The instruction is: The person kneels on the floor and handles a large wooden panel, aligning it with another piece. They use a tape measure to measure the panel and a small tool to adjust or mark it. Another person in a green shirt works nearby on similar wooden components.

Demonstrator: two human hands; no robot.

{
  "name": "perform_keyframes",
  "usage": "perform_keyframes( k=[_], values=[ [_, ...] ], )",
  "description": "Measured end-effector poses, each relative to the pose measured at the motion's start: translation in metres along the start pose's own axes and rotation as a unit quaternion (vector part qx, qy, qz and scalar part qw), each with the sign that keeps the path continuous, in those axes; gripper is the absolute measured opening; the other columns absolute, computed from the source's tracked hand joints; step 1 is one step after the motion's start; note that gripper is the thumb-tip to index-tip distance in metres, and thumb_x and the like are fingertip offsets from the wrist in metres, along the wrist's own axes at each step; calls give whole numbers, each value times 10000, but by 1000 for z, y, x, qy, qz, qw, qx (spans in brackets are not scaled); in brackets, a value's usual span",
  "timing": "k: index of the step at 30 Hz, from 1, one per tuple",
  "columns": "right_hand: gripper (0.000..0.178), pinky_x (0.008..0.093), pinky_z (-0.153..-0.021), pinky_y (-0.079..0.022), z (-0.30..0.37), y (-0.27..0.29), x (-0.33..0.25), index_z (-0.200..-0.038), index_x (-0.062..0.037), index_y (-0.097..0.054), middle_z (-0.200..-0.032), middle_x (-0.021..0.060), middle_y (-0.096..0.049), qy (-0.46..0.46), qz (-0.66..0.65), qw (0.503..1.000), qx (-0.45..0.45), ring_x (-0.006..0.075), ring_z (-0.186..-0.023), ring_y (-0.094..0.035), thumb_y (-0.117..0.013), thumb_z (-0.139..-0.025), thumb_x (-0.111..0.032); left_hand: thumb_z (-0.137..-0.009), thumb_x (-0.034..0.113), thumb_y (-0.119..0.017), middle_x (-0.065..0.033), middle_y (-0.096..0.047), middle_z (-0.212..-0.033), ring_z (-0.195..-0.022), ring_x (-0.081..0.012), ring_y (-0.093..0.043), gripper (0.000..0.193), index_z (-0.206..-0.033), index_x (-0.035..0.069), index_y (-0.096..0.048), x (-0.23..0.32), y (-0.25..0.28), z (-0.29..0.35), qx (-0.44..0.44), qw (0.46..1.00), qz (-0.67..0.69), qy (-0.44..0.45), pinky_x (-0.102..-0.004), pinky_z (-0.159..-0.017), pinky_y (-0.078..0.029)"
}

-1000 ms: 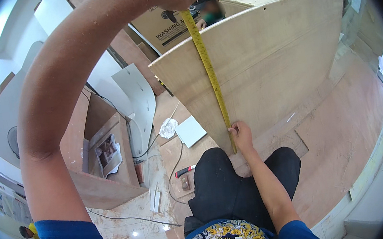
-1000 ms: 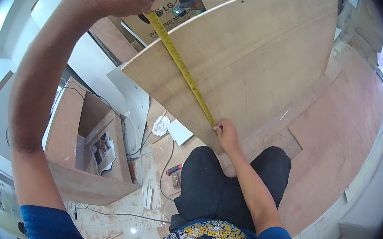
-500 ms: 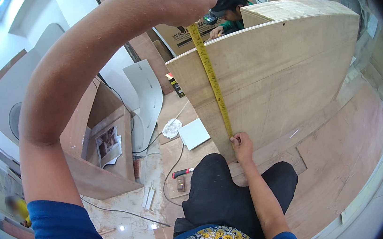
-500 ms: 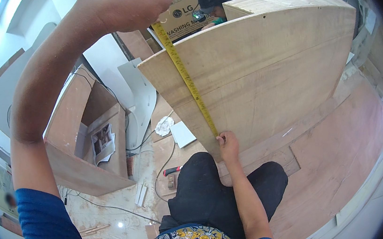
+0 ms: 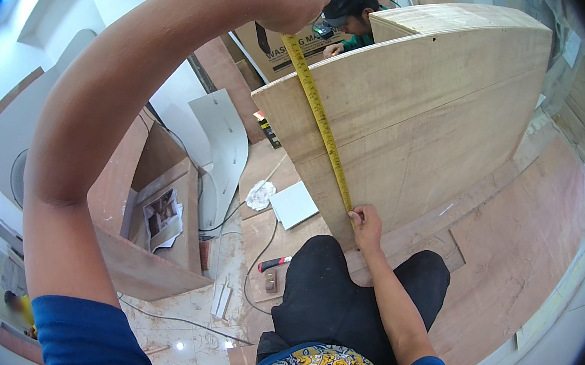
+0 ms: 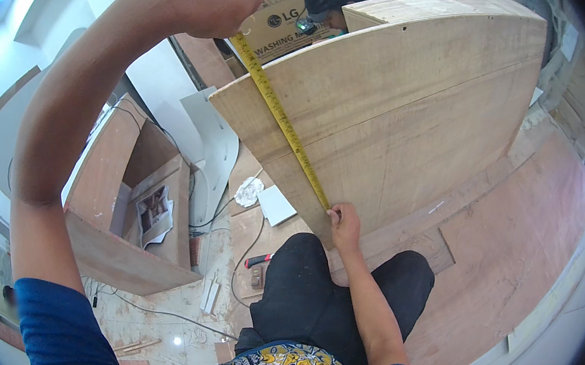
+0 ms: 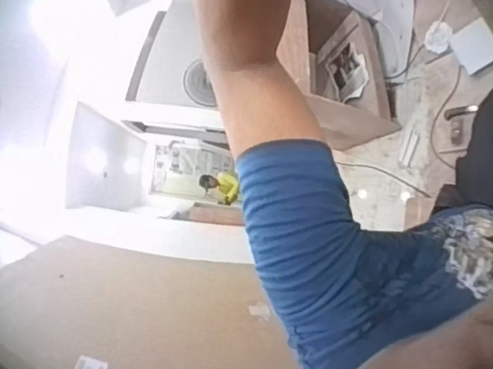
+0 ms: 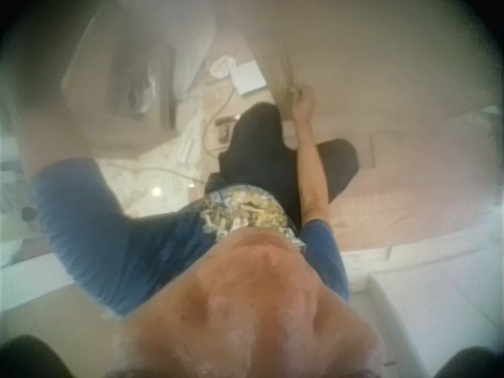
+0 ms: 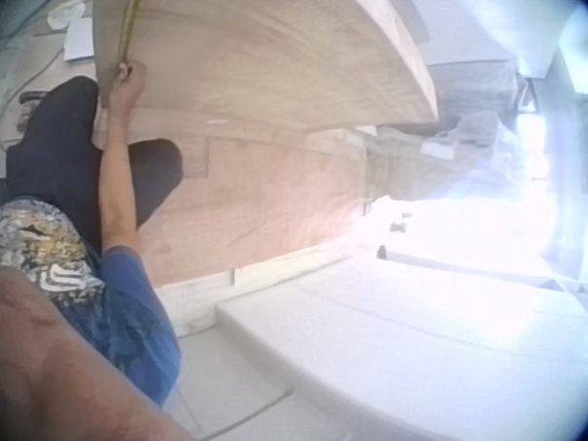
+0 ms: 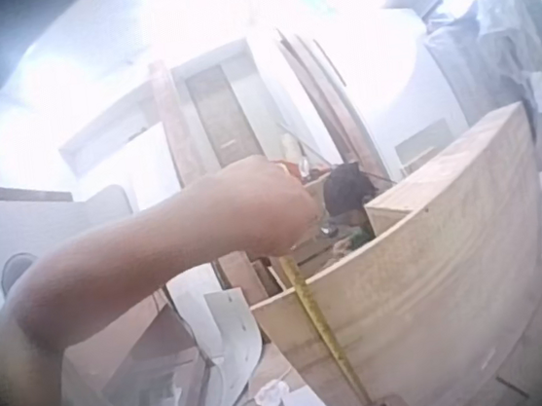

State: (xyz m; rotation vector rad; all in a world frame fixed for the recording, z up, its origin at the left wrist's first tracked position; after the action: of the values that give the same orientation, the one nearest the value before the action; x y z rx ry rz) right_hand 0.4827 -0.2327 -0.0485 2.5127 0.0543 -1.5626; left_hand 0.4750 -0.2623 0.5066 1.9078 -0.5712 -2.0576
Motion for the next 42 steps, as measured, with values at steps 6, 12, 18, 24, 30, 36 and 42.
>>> perform_keyframes(
  k=[6,12,18,24,30,36,42],
  values=[
    [138,412,-733,-525,3,1,0,-954,-5,-640,-906,170,-623,27,8,1000,11,339,-788,-644,-749,-879,-41,-860,128,-609,-166,-768,-956,-936,-329,-747,233,-977,30,-785,7,2,2,-15,1000,-16,8,-437,-789,-589],
    [195,407,-731,-532,6,-1,-2,-984,-6,-633,-921,168,-622,37,-20,999,1,334,-786,-644,-780,-866,-58,-860,132,-609,-166,-769,-960,-941,-328,-747,239,-985,32,-787,3,-7,9,-42,998,-35,17,-438,-793,-589],
    [241,408,-732,-537,6,-3,2,-998,-6,-629,-944,173,-621,28,8,1000,-8,332,-799,-651,-808,-857,-88,-856,141,-614,-166,-768,-980,-954,-323,-745,250,-1002,38,-789,-2,-19,12,-62,997,-43,22,-438,-796,-588],
    [223,376,-714,-540,7,-3,2,-970,-2,-616,-915,152,-613,49,32,998,12,285,-766,-648,-800,-869,-79,-832,161,-642,-164,-755,-1048,-982,-308,-737,260,-1018,48,-785,0,-21,10,-72,995,-68,8,-438,-780,-588],
    [227,423,-755,-533,8,-8,6,-1005,-5,-617,-964,173,-610,17,16,1000,-2,344,-832,-644,-778,-888,-115,-816,160,-655,-160,-754,-1043,-973,-315,-737,276,-1029,40,-783,-4,-24,5,-82,993,-78,14,-443,-771,-589],
    [215,443,-782,-531,5,2,10,-1008,-10,-617,-982,180,-607,9,45,999,0,365,-866,-641,-761,-896,-125,-828,135,-638,-199,-750,-1028,-955,-341,-743,323,-1081,-36,-742,-3,-16,2,-80,994,-65,42,-461,-776,-585],
    [214,435,-784,-533,11,-9,2,-1011,-7,-617,-982,180,-610,-3,14,1000,-7,358,-864,-644,-761,-895,-113,-840,127,-626,-217,-748,-1024,-958,-350,-741,371,-1148,-66,-702,-6,-14,9,-126,986,-52,96,-457,-785,-585]
  ],
)
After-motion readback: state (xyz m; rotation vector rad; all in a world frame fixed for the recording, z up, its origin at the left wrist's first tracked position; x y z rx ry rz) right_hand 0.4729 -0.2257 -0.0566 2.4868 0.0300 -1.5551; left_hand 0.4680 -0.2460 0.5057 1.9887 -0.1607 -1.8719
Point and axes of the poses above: each hand's wrist, its own z-axis away from the middle knuckle, its own y-axis out of the back of the hand, x = y × z, the point moved 8 cm from there along -z, towards the middle knuckle
